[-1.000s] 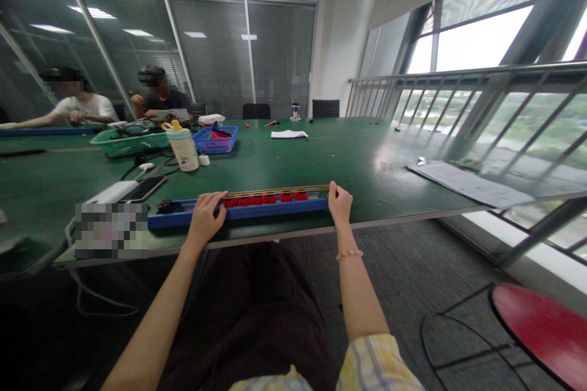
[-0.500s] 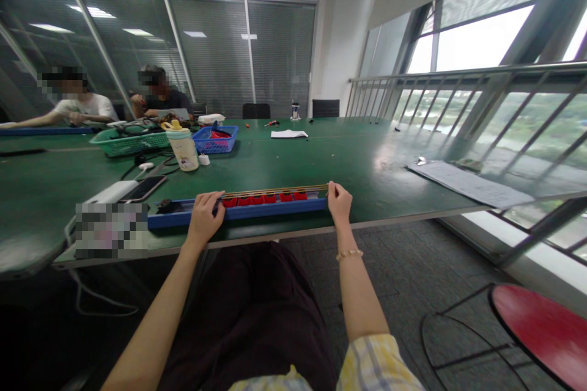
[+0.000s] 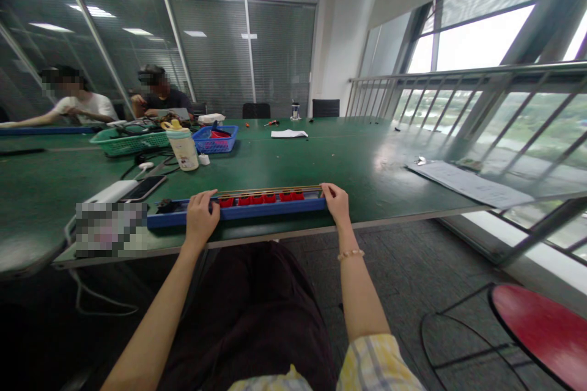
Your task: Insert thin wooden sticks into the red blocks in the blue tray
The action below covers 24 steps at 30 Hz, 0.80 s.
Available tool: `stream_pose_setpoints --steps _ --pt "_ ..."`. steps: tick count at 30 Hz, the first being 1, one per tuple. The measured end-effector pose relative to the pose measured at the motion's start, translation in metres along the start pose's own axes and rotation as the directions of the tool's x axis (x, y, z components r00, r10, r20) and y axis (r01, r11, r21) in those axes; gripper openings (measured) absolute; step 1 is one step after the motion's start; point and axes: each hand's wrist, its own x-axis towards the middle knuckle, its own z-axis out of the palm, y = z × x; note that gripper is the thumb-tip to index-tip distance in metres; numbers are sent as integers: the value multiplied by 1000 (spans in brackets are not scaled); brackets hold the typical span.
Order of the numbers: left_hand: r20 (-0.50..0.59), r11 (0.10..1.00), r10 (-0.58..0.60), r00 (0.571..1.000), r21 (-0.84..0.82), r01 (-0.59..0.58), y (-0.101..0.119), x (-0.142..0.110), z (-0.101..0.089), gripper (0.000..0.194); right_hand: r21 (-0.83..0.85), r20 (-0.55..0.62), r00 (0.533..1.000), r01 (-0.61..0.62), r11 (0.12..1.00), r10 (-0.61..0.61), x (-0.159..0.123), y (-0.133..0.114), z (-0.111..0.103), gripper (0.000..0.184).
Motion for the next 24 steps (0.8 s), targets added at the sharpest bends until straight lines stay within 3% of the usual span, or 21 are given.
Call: stream_pose_setpoints --steps 10,24 --pt "-5 1000 -25 1000 6 25 1 0 -2 28 130 15 999 -45 990 43 2 5 3 56" --pt "-5 1000 -4 1000 -14 3 4 0 -5 34 279 14 996 -92 956 92 1 3 2 51"
